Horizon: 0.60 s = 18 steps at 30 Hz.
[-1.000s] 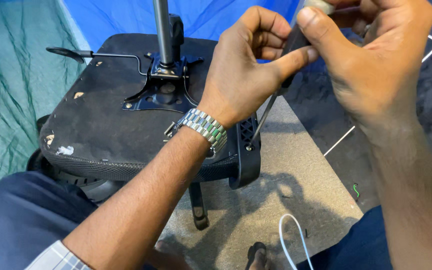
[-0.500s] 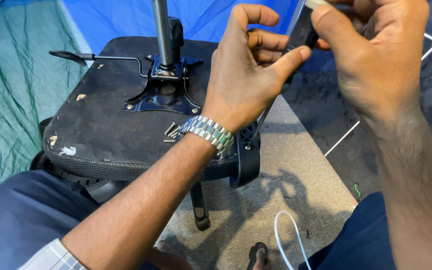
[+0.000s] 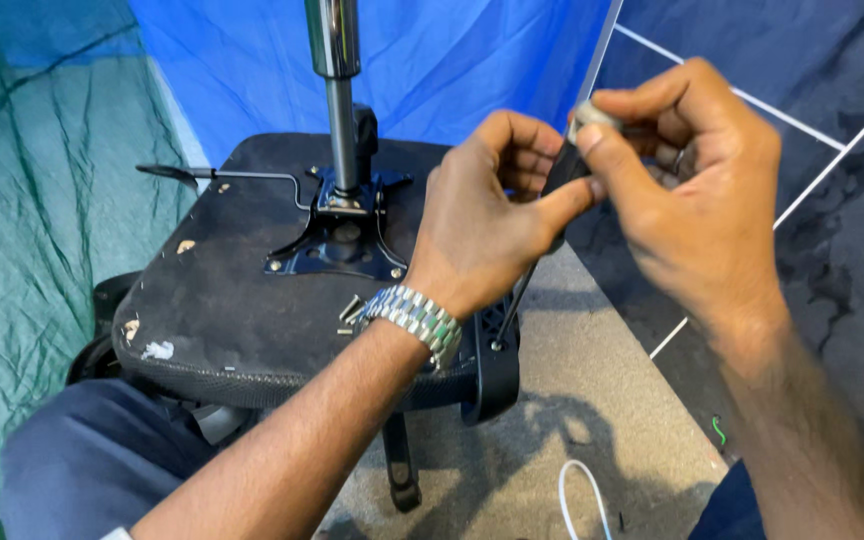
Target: The person attaches a black plastic footrest to the underside of an overturned office chair using a screwdriver and several screws. They position the footrest, insert screws, and tighten them to secure the part.
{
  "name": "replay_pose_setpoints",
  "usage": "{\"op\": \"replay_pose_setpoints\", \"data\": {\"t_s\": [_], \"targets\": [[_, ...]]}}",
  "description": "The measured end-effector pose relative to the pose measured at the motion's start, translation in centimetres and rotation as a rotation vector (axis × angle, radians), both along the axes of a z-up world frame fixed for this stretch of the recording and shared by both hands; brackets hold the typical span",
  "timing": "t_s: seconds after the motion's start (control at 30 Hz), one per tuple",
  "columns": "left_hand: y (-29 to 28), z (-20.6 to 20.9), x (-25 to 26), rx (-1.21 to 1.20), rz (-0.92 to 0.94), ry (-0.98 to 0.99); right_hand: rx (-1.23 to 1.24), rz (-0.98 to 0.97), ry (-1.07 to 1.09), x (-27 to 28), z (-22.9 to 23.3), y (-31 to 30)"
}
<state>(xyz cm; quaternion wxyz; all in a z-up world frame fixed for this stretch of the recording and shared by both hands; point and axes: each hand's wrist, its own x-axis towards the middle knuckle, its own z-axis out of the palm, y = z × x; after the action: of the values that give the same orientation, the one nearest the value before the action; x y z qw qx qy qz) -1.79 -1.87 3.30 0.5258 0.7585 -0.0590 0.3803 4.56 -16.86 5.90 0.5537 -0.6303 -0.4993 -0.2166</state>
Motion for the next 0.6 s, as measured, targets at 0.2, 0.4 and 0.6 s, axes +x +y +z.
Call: {"op": "replay_pose_setpoints", "data": {"t_s": [0.2,0.4,0.6], "targets": [[-0.6,0.5,-1.1,0.041,0.006,-0.008,-0.023,-0.06,-0.007,-0.8,1.4,0.3],[-0.3,1.2,-0.8,0.033,0.088,0.027,-0.042,-0.052,0.05,-0.7,1.9,0.3],[-0.5,0.7,-0.6,0.15,0.165,-0.014,0.032,-0.06,-0.12,-0.2,1.2,1.0]]}}
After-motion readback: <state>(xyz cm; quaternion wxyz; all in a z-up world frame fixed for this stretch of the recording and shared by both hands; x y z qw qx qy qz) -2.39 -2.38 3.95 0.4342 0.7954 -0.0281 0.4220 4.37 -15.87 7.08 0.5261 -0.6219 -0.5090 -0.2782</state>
